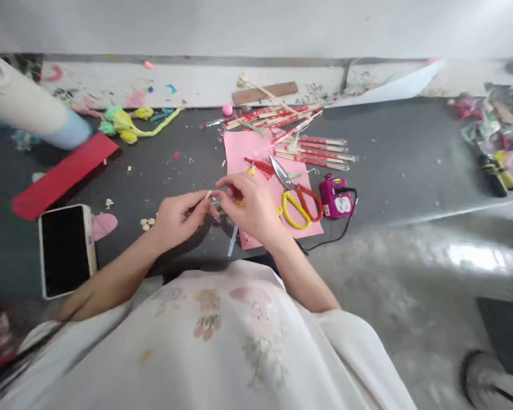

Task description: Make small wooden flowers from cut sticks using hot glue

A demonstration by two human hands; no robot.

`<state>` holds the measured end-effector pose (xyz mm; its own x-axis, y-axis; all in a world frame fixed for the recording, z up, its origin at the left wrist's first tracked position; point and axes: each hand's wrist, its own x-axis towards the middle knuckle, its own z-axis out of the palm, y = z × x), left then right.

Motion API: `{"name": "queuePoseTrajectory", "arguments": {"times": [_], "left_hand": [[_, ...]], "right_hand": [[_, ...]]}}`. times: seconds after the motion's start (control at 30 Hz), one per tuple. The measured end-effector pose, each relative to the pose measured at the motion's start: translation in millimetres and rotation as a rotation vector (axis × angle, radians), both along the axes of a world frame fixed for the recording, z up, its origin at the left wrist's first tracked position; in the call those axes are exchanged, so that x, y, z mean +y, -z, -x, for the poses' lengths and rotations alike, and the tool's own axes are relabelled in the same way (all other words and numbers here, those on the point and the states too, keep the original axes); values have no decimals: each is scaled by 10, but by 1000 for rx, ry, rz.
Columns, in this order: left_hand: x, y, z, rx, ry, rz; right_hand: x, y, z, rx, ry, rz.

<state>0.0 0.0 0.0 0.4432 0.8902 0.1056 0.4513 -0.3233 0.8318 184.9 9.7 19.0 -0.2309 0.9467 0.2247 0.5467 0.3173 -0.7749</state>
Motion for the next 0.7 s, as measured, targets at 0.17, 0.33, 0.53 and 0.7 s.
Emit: {"name": "queuePoseTrajectory", "arguments": {"times": [0.17,0.33,0.53,0.7], "left_hand": [[7,36,18,76,47,12],[24,22,3,255,62,70],[22,19,-23,412,8,28],[22,96,12,492,-22,-53]], "right_hand": [[-72,26,-16,-30,-74,43],[6,88,-261,-274,-16,36],[390,114,-492,-586,64,72],[820,170,-429,-763,65,97]]}}
